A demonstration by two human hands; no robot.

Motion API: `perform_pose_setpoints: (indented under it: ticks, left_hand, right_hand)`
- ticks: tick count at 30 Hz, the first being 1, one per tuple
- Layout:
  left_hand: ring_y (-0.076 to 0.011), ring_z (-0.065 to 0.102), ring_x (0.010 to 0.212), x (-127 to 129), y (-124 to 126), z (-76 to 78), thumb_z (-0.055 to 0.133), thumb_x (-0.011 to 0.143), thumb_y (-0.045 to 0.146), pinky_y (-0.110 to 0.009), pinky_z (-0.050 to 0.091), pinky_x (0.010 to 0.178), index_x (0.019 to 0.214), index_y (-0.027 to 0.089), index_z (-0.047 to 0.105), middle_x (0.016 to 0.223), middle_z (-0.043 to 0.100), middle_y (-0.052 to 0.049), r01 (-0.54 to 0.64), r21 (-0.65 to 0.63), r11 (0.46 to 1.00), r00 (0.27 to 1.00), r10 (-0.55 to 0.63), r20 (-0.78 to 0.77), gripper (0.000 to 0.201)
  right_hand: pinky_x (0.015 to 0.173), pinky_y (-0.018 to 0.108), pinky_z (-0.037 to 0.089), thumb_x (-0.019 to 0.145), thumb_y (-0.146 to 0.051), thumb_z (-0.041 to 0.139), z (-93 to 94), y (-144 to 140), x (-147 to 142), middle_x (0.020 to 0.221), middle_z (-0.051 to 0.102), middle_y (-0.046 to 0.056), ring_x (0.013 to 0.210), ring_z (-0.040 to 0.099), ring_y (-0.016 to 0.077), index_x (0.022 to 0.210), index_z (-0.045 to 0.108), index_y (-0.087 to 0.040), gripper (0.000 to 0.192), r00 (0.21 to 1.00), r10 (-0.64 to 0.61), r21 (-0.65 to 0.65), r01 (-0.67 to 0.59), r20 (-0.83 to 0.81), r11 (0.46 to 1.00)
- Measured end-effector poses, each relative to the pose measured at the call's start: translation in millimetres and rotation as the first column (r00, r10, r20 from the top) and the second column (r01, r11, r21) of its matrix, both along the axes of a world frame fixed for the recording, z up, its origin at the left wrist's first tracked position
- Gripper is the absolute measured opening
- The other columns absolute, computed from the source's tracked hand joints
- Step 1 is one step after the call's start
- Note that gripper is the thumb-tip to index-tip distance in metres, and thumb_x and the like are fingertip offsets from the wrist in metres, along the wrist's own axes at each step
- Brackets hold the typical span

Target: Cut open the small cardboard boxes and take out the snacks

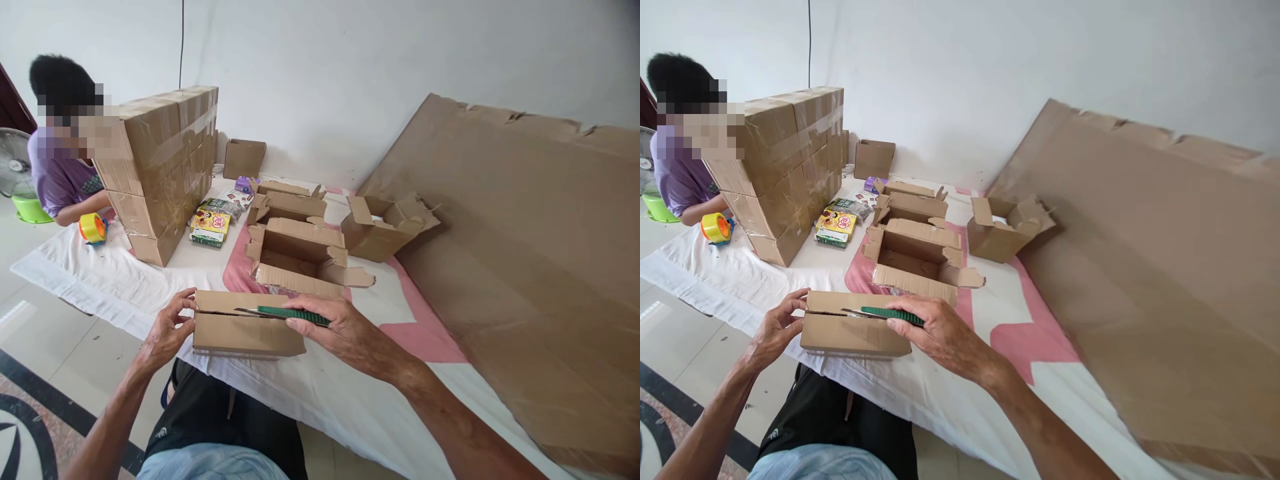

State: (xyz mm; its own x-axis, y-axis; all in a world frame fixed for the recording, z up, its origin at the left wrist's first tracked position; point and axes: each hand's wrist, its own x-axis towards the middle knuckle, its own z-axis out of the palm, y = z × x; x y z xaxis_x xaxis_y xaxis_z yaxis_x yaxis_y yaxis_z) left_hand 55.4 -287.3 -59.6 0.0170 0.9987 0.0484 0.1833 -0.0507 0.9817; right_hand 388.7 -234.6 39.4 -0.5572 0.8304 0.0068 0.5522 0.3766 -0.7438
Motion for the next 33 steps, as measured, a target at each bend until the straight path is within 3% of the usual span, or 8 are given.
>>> perform_pose_setpoints:
  ticks: [5,14,19,23,28,33]
  left_hand:
    - [-0.0347,0.053,0.147,1,-1,-2.0,0.079,0.088,0.039,-0.042,0.054,0.108,0.098,0.022,0.076,0.161,0.052,-0.015,-0.004,0.002,1.0,0.999,0.004,0.05,0.02]
    - [-0.036,0.049,0.151,1,0,-8.4,0.079,0.088,0.039,-0.04,0.055,0.105,0.1,0.022,0.075,0.162,0.052,-0.015,-0.009,0.005,1.0,0.994,0.008,0.11,0.021]
    - [-0.0325,0.06,0.14,6,-7,-10.7,0.077,0.087,0.032,-0.037,0.056,0.098,0.1,0.021,0.074,0.159,0.055,-0.015,-0.037,0.005,0.999,0.995,0.037,0.091,0.017]
    - [-0.0328,0.059,0.141,7,-10,-13.2,0.076,0.085,0.026,-0.036,0.055,0.095,0.098,0.021,0.075,0.16,0.055,-0.015,-0.041,0.025,0.999,0.997,0.039,0.069,0.014]
    - [-0.0338,0.055,0.145,8,-11,-15.4,0.072,0.084,0.02,-0.039,0.054,0.096,0.094,0.021,0.075,0.16,0.054,-0.015,-0.037,0.035,0.999,0.997,0.034,0.071,0.01]
    - [-0.0329,0.055,0.145,12,-12,-16.2,0.068,0.082,0.014,-0.039,0.053,0.099,0.095,0.022,0.075,0.161,0.055,-0.013,-0.035,0.022,0.999,0.998,0.033,0.051,0.017]
  right_hand:
    - [0.115,0.048,0.055,0.101,-0.039,0.057,2.7,4,-3,0.137,0.078,0.004,0.133,0.069,0.0313,0.132,0.079,-0.029,0.039,0.998,0.045,0.058,-0.047,0.034,0.997]
    - [0.104,0.043,0.062,0.1,-0.037,0.059,6.5,4,-8,0.124,0.083,0.004,0.117,0.077,0.0295,0.123,0.083,-0.03,0.034,0.997,0.047,0.095,-0.052,0.057,0.994]
    - [0.105,0.044,0.063,0.099,-0.044,0.061,-10.1,6,-5,0.124,0.083,0.004,0.119,0.077,0.0319,0.117,0.085,-0.03,0.033,0.998,0.022,0.105,-0.029,0.063,0.994]
    - [0.104,0.044,0.065,0.097,-0.053,0.064,-27.4,14,-1,0.119,0.084,0.006,0.115,0.079,0.0331,0.113,0.087,-0.029,0.036,0.999,0.01,0.126,-0.016,0.046,0.992]
    - [0.095,0.044,0.069,0.098,-0.053,0.062,-27.3,15,-3,0.116,0.085,0.005,0.108,0.081,0.0335,0.11,0.088,-0.033,0.035,0.999,0.046,0.123,-0.048,0.025,0.991]
    - [0.097,0.044,0.068,0.096,-0.054,0.065,-29.3,18,-1,0.113,0.085,0.006,0.106,0.082,0.0338,0.108,0.088,-0.032,0.034,0.999,0.041,0.154,-0.042,0.013,0.987]
